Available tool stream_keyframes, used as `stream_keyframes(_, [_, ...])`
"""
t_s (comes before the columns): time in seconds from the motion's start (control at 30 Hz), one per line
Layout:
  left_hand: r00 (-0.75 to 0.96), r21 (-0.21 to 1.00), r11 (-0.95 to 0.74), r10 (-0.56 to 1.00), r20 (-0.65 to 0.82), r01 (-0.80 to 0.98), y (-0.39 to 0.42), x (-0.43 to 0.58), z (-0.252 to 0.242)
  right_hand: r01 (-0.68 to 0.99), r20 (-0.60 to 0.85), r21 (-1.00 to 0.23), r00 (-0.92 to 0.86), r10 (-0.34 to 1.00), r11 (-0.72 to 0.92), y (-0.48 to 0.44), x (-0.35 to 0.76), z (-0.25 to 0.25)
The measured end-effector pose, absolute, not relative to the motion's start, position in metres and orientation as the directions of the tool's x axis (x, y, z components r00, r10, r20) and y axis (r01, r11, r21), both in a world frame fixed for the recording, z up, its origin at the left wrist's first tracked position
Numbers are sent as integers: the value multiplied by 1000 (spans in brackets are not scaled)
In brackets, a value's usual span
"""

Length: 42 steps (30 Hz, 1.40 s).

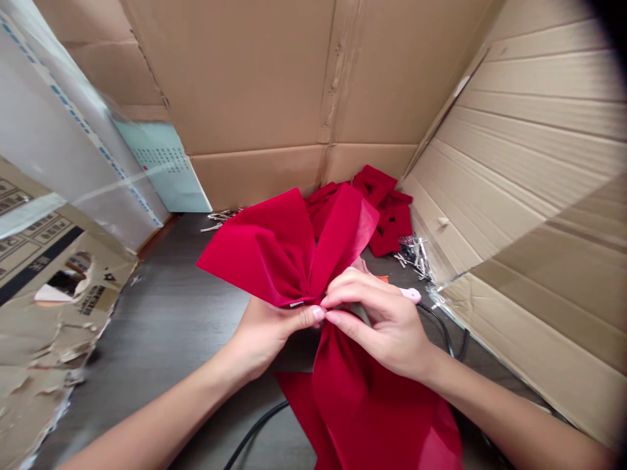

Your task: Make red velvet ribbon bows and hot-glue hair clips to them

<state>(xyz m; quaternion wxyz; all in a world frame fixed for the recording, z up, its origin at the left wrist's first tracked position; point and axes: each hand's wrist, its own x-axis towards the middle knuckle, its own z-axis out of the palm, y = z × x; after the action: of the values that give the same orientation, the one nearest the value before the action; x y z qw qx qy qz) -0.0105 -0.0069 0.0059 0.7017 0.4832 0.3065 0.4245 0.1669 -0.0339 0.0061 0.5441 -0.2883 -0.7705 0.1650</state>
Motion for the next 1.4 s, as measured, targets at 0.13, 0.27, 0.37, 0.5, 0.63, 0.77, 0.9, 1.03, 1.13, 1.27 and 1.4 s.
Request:
stream_keyframes(0.13, [453, 941, 175, 891, -26, -290, -7, -11, 5, 242, 712, -617, -235, 662, 749, -34, 169, 4])
stream_keyframes(0.27, [467, 942, 174, 884, -21, -286, -8, -11, 4, 226, 697, -658, -177, 695, 718, -35, 167, 1])
stream_keyframes(0.37, [453, 936, 180, 891, -25, -302, -10, -10, 4, 226, 714, -654, -132, 688, 722, -36, 163, 0])
stream_keyframes(0.5, [428, 925, 201, 903, -48, -322, -12, -7, 7, 260, 736, -635, -81, 672, 727, -38, 158, -1])
stream_keyframes(0.63, [433, 925, 195, 900, -38, -325, -12, -7, 10, 224, 743, -640, -63, 666, 735, -39, 156, -3])
stream_keyframes(0.77, [457, 922, 179, 890, -3, -343, -13, -7, 13, 249, 747, -628, -76, 661, 738, -39, 158, -2])
stream_keyframes(0.9, [458, 926, 147, 888, 31, -349, -13, -7, 14, 279, 756, -607, -87, 649, 744, -40, 159, 1])
stream_keyframes(1.03, [459, 930, 139, 888, 36, -341, -14, -7, 15, 274, 761, -609, -65, 646, 745, -42, 158, 1])
stream_keyframes(1.13, [463, 931, 142, 886, 33, -337, -14, -7, 14, 265, 763, -609, -63, 643, 748, -43, 156, 1])
stream_keyframes(1.27, [468, 930, 146, 883, 31, -336, -14, -8, 13, 268, 774, -594, -64, 630, 758, -43, 156, 4])
stream_keyframes(1.4, [467, 925, 156, 884, 26, -347, -14, -7, 12, 262, 780, -590, -61, 623, 764, -42, 156, 5])
